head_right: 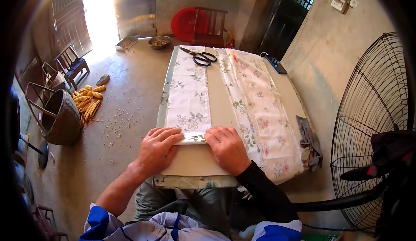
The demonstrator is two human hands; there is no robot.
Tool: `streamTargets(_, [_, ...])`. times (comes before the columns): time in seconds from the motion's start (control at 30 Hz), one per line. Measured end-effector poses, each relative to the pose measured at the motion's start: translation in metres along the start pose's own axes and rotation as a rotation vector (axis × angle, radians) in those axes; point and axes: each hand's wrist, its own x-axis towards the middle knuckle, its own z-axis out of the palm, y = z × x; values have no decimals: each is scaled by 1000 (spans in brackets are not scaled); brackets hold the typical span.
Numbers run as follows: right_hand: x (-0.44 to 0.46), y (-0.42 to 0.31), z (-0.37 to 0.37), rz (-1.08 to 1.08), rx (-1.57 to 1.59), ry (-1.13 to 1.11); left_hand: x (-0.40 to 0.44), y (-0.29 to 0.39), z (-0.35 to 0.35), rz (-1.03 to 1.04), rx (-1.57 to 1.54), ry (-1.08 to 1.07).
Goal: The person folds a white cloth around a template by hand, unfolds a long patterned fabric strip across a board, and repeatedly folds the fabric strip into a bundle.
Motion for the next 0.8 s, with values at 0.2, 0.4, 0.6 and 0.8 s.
streamTargets(0.2, [0, 4, 3, 43, 106, 1, -4, -15, -2, 2, -42, 42])
streamTargets(0.4, [-1, -2, -5, 55, 181, -33, -10, -14, -6, -33, -76, 79])
streamTargets(0.6, [-7, -15, -13, 105, 265, -31, -25, -9, -10, -102, -144, 100])
streamTargets(0.8, [-5, -23, -5, 378, 337, 19, -23, -7, -4, -222, -192, 179])
